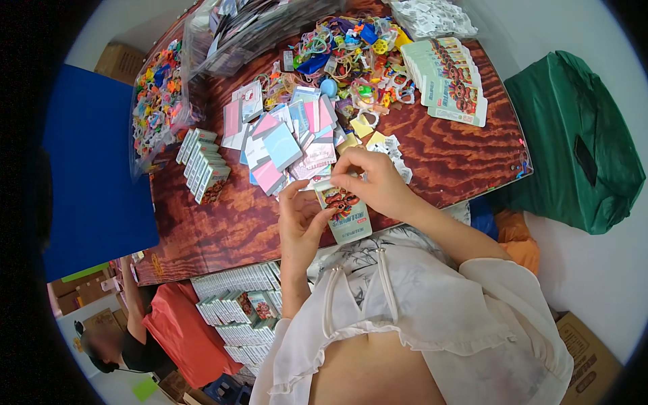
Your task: Manually placing decorative stickers or small cards into individual plastic packets for packaging.
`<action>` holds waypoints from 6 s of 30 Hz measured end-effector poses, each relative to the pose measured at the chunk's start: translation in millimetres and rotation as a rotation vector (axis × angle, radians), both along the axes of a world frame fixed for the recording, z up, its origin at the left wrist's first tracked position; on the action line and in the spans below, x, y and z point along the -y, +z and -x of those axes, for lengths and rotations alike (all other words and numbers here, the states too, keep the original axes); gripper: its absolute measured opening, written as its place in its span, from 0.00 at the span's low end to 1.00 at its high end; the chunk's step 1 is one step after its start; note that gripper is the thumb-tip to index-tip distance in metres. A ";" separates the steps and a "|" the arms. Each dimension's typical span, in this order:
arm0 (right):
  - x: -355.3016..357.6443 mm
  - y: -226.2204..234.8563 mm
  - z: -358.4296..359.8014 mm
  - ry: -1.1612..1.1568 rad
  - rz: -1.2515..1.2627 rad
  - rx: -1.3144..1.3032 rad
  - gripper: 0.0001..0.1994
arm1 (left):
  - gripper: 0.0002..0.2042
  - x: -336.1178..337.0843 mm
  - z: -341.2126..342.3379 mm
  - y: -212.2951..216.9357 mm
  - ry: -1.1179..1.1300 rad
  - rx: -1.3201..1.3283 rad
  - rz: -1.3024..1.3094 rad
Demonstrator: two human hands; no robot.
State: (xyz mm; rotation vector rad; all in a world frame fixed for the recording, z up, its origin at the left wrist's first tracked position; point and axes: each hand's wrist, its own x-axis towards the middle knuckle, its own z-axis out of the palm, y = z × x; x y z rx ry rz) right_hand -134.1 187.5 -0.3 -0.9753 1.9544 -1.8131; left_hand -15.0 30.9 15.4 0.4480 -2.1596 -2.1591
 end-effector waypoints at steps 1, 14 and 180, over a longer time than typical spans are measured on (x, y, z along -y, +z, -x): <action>0.3 -0.2 -0.6 -0.033 -0.020 0.206 0.03 | 0.28 -0.2 -0.5 0.4 0.004 0.002 0.008; -7.2 18.3 22.2 0.139 -0.200 0.104 0.02 | 0.29 3.2 -6.5 -9.5 0.000 0.016 -0.147; -21.4 -48.4 63.8 -0.450 -0.552 -0.433 0.08 | 0.39 10.4 -5.6 -18.0 0.137 0.082 0.306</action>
